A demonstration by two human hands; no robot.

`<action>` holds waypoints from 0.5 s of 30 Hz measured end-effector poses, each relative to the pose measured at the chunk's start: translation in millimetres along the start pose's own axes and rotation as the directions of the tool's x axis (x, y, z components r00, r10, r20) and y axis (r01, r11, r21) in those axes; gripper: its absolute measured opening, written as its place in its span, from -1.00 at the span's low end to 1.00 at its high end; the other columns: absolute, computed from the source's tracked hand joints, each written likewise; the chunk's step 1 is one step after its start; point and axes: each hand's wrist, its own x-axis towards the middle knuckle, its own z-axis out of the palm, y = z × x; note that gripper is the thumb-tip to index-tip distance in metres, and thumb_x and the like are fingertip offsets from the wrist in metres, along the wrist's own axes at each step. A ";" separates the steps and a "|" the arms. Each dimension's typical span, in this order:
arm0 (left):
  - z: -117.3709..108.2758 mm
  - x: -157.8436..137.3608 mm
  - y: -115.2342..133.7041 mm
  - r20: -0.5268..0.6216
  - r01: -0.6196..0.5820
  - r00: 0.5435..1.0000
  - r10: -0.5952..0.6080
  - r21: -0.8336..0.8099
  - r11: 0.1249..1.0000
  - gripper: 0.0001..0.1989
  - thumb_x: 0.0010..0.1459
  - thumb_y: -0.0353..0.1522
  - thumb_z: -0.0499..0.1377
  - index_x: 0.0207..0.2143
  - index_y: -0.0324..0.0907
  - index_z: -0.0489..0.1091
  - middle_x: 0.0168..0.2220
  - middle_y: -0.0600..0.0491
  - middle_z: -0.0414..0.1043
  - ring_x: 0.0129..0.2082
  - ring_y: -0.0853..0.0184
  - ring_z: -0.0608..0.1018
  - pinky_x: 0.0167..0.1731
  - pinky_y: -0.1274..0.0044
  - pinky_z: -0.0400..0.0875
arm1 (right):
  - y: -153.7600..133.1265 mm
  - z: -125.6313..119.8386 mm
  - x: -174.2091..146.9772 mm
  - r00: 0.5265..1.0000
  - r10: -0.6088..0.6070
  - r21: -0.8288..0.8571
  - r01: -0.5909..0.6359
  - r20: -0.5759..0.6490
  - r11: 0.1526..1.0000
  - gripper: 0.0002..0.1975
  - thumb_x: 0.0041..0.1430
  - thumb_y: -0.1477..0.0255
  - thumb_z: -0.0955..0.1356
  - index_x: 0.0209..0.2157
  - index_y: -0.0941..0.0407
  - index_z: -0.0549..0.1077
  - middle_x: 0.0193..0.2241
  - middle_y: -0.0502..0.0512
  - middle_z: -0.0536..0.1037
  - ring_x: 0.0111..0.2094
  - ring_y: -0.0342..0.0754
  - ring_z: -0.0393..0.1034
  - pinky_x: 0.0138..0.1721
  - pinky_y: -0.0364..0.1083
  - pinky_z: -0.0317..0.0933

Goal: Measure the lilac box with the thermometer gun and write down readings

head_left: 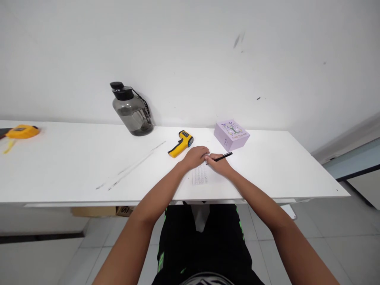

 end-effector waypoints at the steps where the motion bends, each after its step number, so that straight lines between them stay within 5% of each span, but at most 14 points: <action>1: -0.1 0.1 0.4 0.002 0.003 1.000 -0.003 0.000 1.000 -0.67 0.20 -0.42 0.06 -0.03 -0.09 0.49 0.07 0.02 0.49 0.06 0.24 0.50 0.03 0.40 0.40 | -0.2 -0.1 -0.2 1.000 0.007 0.004 -0.007 -0.001 1.000 -0.69 0.14 0.24 0.29 -0.59 0.09 0.44 -0.57 0.00 0.51 -0.44 -0.08 0.40 -0.34 -0.10 0.21; 15: -2.6 -1.2 2.2 0.023 0.009 1.000 -0.009 0.004 1.000 -0.70 0.24 -0.35 0.06 -0.02 -0.12 0.46 0.08 -0.01 0.48 0.11 0.22 0.47 0.09 0.39 0.35 | 2.8 0.6 1.0 0.999 0.025 0.028 -0.024 -0.035 0.999 -0.67 0.09 0.21 0.30 -0.62 0.10 0.40 -0.63 -0.01 0.44 -0.51 -0.11 0.30 -0.40 -0.11 0.17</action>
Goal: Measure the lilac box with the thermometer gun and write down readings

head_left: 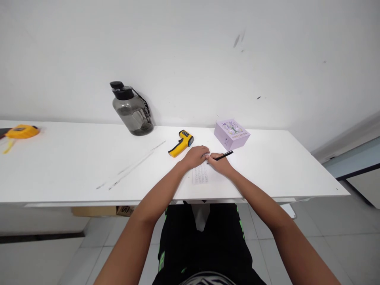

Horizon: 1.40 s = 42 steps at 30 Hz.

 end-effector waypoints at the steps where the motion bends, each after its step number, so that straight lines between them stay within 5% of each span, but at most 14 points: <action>1: -1.1 -0.4 1.0 0.007 0.006 1.000 -0.006 0.000 1.000 -0.70 0.24 -0.35 0.06 -0.02 -0.11 0.46 0.09 -0.01 0.47 0.11 0.22 0.47 0.09 0.38 0.35 | 0.0 -0.2 -0.1 1.000 0.000 -0.001 0.000 -0.003 1.000 -0.67 0.09 0.20 0.29 -0.62 0.10 0.40 -0.63 -0.01 0.44 -0.51 -0.11 0.29 -0.39 -0.11 0.17; 24: -7.3 -2.2 6.3 0.016 0.023 1.000 -0.023 0.006 1.000 -0.68 0.29 -0.39 -0.04 -0.05 -0.14 0.47 0.08 0.02 0.49 0.08 0.23 0.50 0.07 0.38 0.38 | -0.5 -1.9 -2.2 0.999 0.033 0.005 -0.033 0.005 0.999 -0.67 0.10 0.18 0.32 -0.59 0.11 0.45 -0.57 0.01 0.50 -0.46 -0.08 0.36 -0.36 -0.10 0.18; 42: -1.7 -0.6 1.6 -0.009 -0.016 1.000 0.016 0.030 0.999 -0.68 0.27 -0.40 -0.01 -0.04 -0.14 0.47 0.06 0.01 0.51 0.09 0.22 0.49 0.07 0.35 0.39 | -1.0 -1.4 -3.9 1.000 -0.001 0.042 0.002 -0.011 0.999 -0.63 0.11 0.17 0.29 -0.64 0.10 0.32 -0.64 -0.03 0.37 -0.52 -0.13 0.23 -0.41 -0.11 0.11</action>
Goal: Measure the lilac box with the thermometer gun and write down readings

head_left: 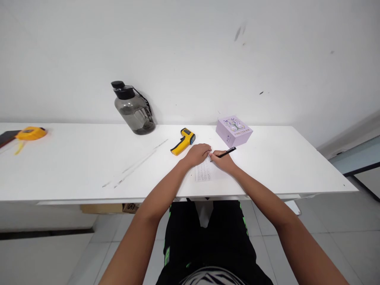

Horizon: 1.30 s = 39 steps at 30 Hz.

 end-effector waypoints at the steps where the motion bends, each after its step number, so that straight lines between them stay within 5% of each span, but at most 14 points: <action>1: 0.3 0.0 -0.2 0.002 -0.001 1.000 0.001 0.000 1.000 -0.69 0.27 -0.39 -0.01 -0.05 -0.13 0.47 0.06 0.01 0.51 0.09 0.22 0.49 0.08 0.35 0.39 | 0.6 0.0 0.4 1.000 -0.003 -0.008 0.003 0.004 1.000 -0.64 0.11 0.18 0.29 -0.64 0.10 0.34 -0.63 -0.03 0.38 -0.51 -0.13 0.24 -0.40 -0.11 0.12; 32: 3.1 0.2 -3.7 -0.008 -0.029 1.000 0.029 -0.006 1.000 -0.68 0.28 -0.38 -0.02 -0.03 -0.18 0.44 0.06 -0.04 0.50 0.10 0.21 0.48 0.10 0.34 0.36 | -0.3 1.2 1.5 0.999 0.031 0.034 -0.031 -0.014 0.999 -0.63 0.08 0.20 0.29 -0.69 0.08 0.21 -0.68 -0.06 0.28 -0.54 -0.14 0.17 -0.46 -0.12 0.06; 39: -2.2 0.8 1.7 0.015 -0.037 0.999 0.037 -0.003 0.999 -0.67 0.31 -0.33 -0.05 -0.03 -0.16 0.43 0.04 -0.02 0.51 0.05 0.21 0.49 0.06 0.36 0.37 | 0.2 -7.3 3.9 0.975 0.084 0.054 -0.074 -0.206 0.996 -0.55 0.21 0.01 0.23 -0.51 0.07 0.40 -0.54 -0.02 0.43 -0.41 -0.08 0.31 -0.33 -0.11 0.17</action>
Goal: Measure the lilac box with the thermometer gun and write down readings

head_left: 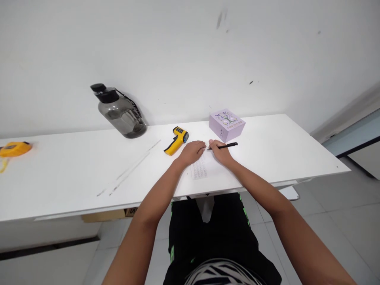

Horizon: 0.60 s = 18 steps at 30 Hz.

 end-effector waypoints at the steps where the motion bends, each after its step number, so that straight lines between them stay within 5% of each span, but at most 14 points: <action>1: -0.4 0.2 0.7 -0.005 0.016 1.000 -0.016 -0.004 1.000 -0.67 0.31 -0.32 -0.04 -0.01 -0.17 0.43 0.04 -0.03 0.51 0.05 0.20 0.49 0.06 0.35 0.37 | 0.5 -2.3 0.9 1.000 0.003 -0.031 -0.004 -0.027 1.000 -0.56 0.20 -0.01 0.23 -0.45 0.06 0.41 -0.53 -0.03 0.43 -0.40 -0.08 0.32 -0.33 -0.11 0.16; 5: -5.8 0.2 0.3 -0.072 0.058 0.996 -0.059 -0.003 0.998 -0.65 0.32 -0.28 -0.04 0.01 -0.18 0.42 0.03 -0.05 0.51 0.05 0.18 0.48 0.07 0.34 0.35 | 8.0 -7.0 3.9 0.997 -0.069 -0.220 0.058 -0.044 0.974 -0.70 0.19 0.09 0.30 -0.25 0.03 0.41 -0.50 -0.05 0.42 -0.43 -0.06 0.30 -0.34 -0.09 0.15; 8: -15.8 -1.3 -5.1 -0.135 0.063 0.989 -0.056 0.050 0.997 -0.65 0.33 -0.26 -0.05 0.01 -0.17 0.41 0.06 -0.07 0.48 0.10 0.18 0.45 0.14 0.33 0.28 | 16.3 -5.2 5.8 0.992 -0.124 -0.302 0.114 -0.015 0.946 -0.70 0.17 0.26 0.31 -0.07 0.03 0.40 -0.27 0.05 0.51 -0.36 -0.04 0.34 -0.26 -0.06 0.20; 11: -27.0 -4.1 -12.7 -0.145 0.205 0.972 -0.183 0.152 0.967 -0.60 0.26 -0.24 0.07 0.11 -0.17 0.32 0.18 -0.14 0.36 0.21 0.10 0.35 0.21 0.27 0.18 | 21.5 -3.8 7.2 0.992 -0.124 -0.353 0.121 0.015 0.928 -0.64 0.18 0.41 0.26 0.03 0.05 0.38 -0.15 0.13 0.52 -0.31 0.00 0.37 -0.21 0.00 0.25; 13: -32.7 -6.4 -16.9 -0.159 0.387 0.919 -0.360 0.211 0.897 -0.44 0.18 -0.21 0.17 0.19 -0.19 0.23 0.26 -0.20 0.25 0.29 0.03 0.24 0.25 0.20 0.10 | 22.6 -4.1 7.3 0.990 -0.135 -0.393 0.143 0.047 0.908 -0.62 0.18 0.48 0.21 0.03 0.07 0.41 -0.14 0.17 0.52 -0.27 0.03 0.39 -0.20 0.02 0.28; 18: -39.5 -12.5 -22.3 -0.148 0.730 0.680 -0.718 0.228 0.645 -0.14 0.06 0.05 0.19 0.26 -0.27 0.10 0.32 -0.34 0.10 0.35 -0.13 0.07 0.24 -0.01 -0.03 | 20.8 -4.0 4.7 0.983 -0.153 -0.439 0.183 0.103 0.880 -0.59 0.19 0.51 0.19 0.06 0.09 0.40 -0.15 0.16 0.52 -0.26 0.02 0.40 -0.18 0.01 0.29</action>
